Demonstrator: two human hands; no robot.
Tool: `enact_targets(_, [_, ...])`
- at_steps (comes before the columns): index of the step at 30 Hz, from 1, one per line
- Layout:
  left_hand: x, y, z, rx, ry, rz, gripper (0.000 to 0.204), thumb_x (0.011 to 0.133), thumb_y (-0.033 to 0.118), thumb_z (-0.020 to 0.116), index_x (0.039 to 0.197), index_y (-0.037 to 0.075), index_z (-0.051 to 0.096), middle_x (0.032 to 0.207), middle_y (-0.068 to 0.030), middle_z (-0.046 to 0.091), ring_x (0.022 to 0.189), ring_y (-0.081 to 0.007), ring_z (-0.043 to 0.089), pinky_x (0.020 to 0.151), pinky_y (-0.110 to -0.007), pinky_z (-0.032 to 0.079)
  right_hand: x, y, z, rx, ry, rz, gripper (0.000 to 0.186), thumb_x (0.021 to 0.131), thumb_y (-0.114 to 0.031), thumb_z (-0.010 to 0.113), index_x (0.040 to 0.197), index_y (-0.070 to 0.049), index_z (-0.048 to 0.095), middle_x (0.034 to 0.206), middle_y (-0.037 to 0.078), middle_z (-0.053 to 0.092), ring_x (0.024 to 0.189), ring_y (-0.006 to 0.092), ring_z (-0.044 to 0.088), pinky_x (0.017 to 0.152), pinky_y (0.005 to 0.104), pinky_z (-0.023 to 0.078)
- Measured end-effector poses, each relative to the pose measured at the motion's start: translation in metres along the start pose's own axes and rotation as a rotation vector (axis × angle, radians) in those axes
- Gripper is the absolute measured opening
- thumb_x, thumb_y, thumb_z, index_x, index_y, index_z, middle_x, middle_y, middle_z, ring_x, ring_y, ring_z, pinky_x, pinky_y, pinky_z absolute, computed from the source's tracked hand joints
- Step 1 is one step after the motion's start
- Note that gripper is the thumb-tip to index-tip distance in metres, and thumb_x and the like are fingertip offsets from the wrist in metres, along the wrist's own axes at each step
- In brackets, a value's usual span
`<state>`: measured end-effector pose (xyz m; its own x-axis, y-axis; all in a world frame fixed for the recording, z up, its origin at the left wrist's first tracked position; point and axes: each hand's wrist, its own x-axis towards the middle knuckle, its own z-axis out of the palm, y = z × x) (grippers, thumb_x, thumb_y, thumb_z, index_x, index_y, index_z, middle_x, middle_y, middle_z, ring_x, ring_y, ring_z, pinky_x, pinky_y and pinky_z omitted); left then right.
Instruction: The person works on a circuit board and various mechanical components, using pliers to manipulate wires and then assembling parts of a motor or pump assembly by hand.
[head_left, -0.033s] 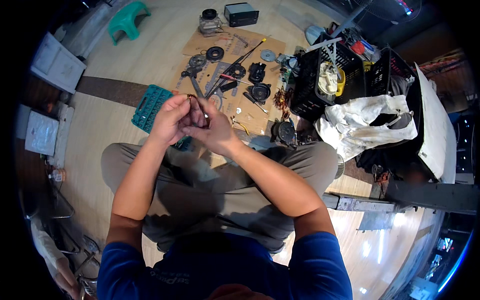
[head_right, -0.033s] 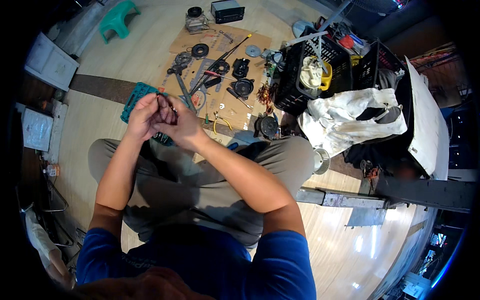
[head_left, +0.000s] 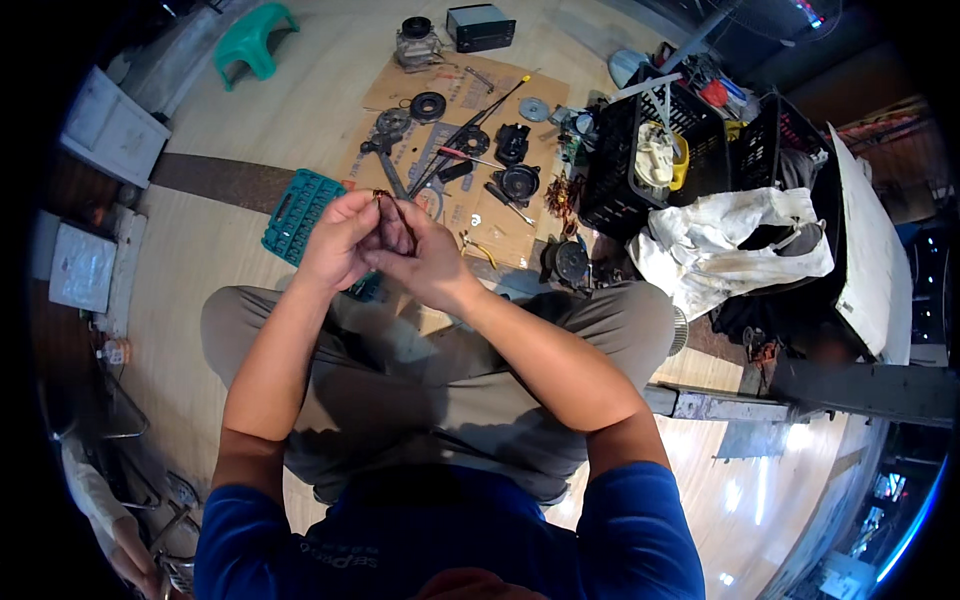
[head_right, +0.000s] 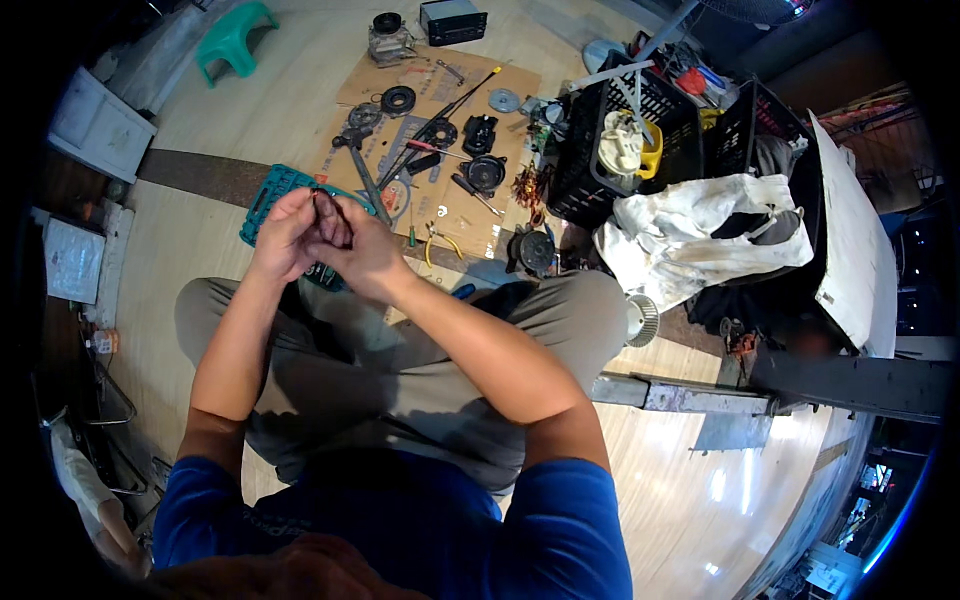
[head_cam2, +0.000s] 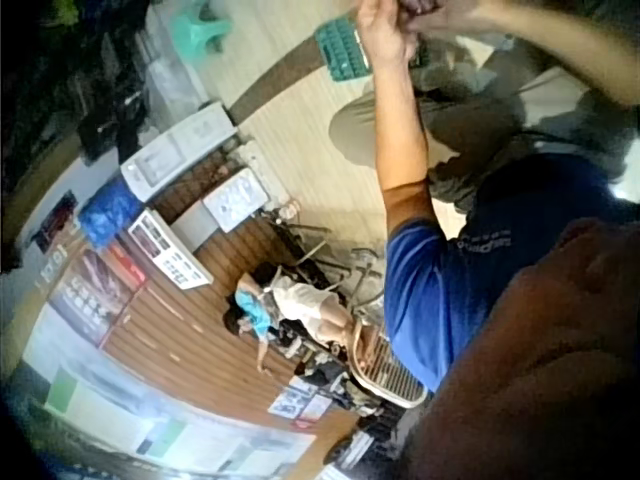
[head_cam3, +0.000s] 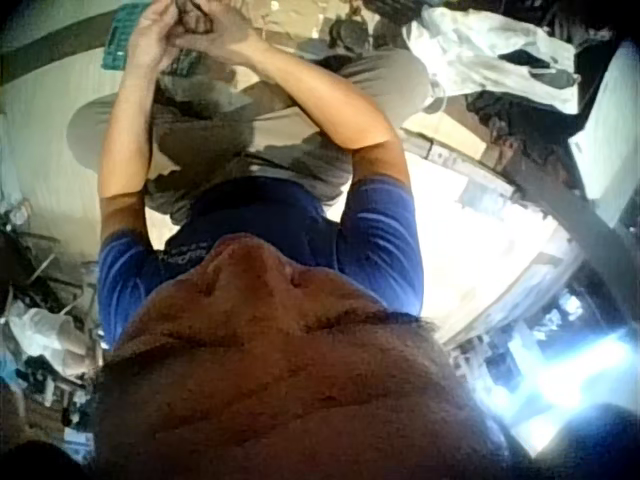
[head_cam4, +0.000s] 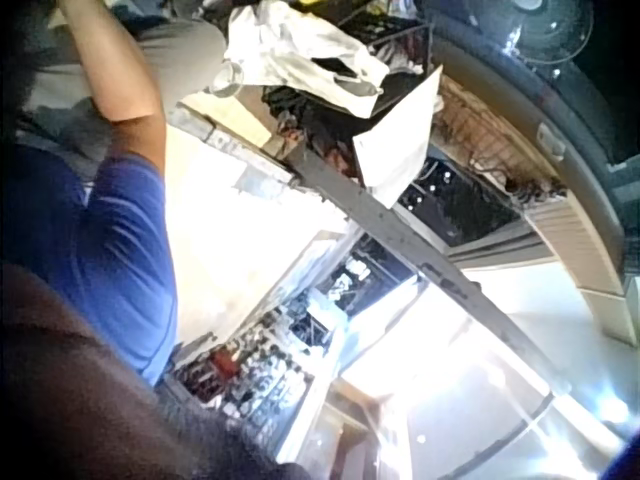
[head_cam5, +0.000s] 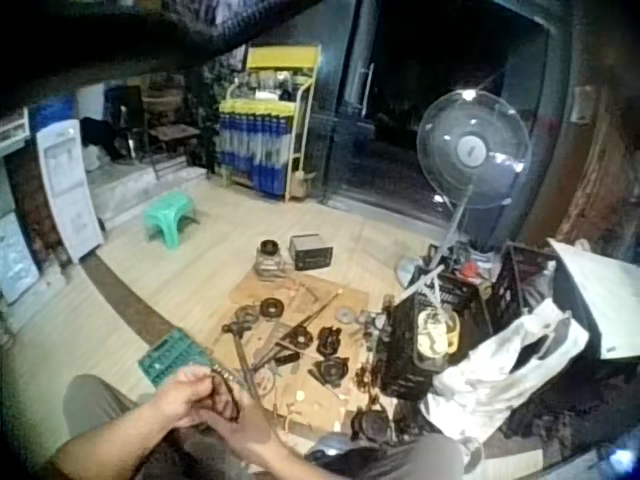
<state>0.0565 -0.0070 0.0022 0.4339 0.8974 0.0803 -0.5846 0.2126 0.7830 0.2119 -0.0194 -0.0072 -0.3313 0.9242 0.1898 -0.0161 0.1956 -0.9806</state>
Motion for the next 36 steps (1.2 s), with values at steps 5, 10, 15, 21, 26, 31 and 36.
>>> enact_targets(5, [0.001,0.001,0.007,0.055,-0.035,0.035,0.026,0.091,0.020,0.058,0.094,-0.006,0.060,0.088,-0.0138,0.065,0.081,-0.0218,0.064,0.077,-0.031,0.051,0.002,0.010,0.010,0.151,0.101,0.064,0.035,0.073,-0.008,0.073,0.103,-0.002,0.058,0.086,0.009,0.065,0.080,0.0152,0.062,0.071,0.0304,0.049])
enact_targets(10, [-0.001,0.018,0.008,0.206,-0.017,-0.056,0.024,0.091,0.016,0.057,0.098,-0.006,0.062,0.092,-0.0126,0.066,0.087,-0.0199,0.064,0.080,-0.030,0.051,0.000,0.008,0.007,0.122,0.070,0.095,0.037,0.079,-0.001,0.068,0.113,-0.001,0.055,0.095,0.002,0.061,0.087,0.0068,0.055,0.079,0.0232,0.047])
enact_targets(15, [-0.002,0.029,0.010,0.443,0.003,-0.108,0.022,0.092,0.014,0.054,0.096,-0.006,0.062,0.091,-0.0106,0.066,0.087,-0.0165,0.063,0.080,-0.028,0.050,0.002,0.005,0.008,-0.019,0.028,0.134,0.031,0.078,-0.004,0.069,0.107,-0.002,0.057,0.088,0.000,0.061,0.083,0.0060,0.055,0.075,0.0229,0.046])
enact_targets(21, [-0.005,0.032,0.018,0.631,0.018,-0.051,0.022,0.093,0.014,0.053,0.093,-0.006,0.062,0.089,-0.0095,0.066,0.085,-0.0147,0.062,0.080,-0.027,0.049,0.001,-0.003,0.007,-0.026,0.072,0.033,0.029,0.078,-0.008,0.069,0.104,-0.002,0.057,0.088,0.004,0.062,0.082,0.0098,0.057,0.074,0.0264,0.047])
enact_targets(26, [-0.006,0.030,0.021,0.600,0.070,-0.040,0.015,0.091,0.010,0.055,0.090,-0.004,0.060,0.088,-0.0081,0.065,0.083,-0.0143,0.062,0.079,-0.027,0.049,0.003,-0.011,0.007,-0.022,0.088,0.002,0.031,0.077,-0.011,0.070,0.104,-0.002,0.057,0.089,0.007,0.062,0.082,0.0129,0.059,0.075,0.0282,0.048])
enact_targets(31, [-0.005,0.032,0.021,0.578,0.036,-0.063,0.012,0.090,0.007,0.055,0.088,-0.004,0.060,0.086,-0.0073,0.065,0.082,-0.0133,0.062,0.078,-0.026,0.049,-0.001,-0.016,0.007,-0.100,0.063,0.132,0.034,0.076,-0.012,0.070,0.106,-0.002,0.057,0.089,0.008,0.063,0.082,0.0136,0.059,0.074,0.0289,0.049])
enact_targets(36, [-0.007,0.034,0.029,0.604,0.064,-0.073,0.014,0.088,0.008,0.057,0.087,-0.005,0.062,0.085,-0.0066,0.065,0.081,-0.0127,0.061,0.077,-0.026,0.048,-0.003,-0.019,0.009,0.025,0.117,0.112,0.034,0.076,-0.012,0.069,0.105,-0.001,0.056,0.087,0.008,0.063,0.080,0.0133,0.060,0.072,0.0291,0.049])
